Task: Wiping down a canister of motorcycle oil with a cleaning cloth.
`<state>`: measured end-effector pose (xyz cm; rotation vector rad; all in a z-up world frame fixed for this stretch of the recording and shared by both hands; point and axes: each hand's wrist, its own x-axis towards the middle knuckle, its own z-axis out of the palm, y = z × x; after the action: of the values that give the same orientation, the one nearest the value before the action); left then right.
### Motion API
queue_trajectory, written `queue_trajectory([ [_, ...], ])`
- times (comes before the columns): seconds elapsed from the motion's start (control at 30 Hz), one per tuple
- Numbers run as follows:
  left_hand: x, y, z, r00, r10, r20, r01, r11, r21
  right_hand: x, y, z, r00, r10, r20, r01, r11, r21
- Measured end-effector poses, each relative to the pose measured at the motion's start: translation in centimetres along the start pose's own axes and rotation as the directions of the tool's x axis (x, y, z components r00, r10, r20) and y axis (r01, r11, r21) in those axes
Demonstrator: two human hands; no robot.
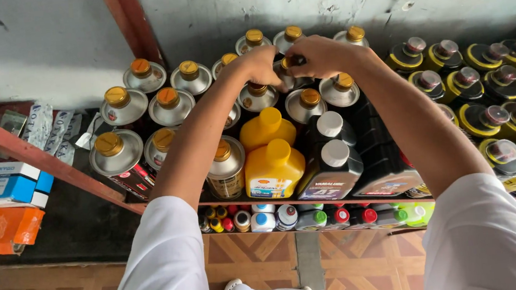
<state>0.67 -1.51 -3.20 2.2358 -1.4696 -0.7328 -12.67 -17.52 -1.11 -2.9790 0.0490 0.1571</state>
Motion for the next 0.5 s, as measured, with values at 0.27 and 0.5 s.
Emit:
queue_trajectory([
  [0.27,0.6,-1.3,0.0,1.0,0.016,-0.002,-0.016,1.0,-0.019,-2.6,-1.8,-2.8,0.994,0.114,0.004,-0.113,0.982,0.154],
  [0.5,-0.3,-0.4,-1.7,0.965,0.017,-0.261,-0.056,0.988,-0.143,-3.5,2.4,-2.8,0.882,0.391,-0.263,-0.382,0.92,0.085],
])
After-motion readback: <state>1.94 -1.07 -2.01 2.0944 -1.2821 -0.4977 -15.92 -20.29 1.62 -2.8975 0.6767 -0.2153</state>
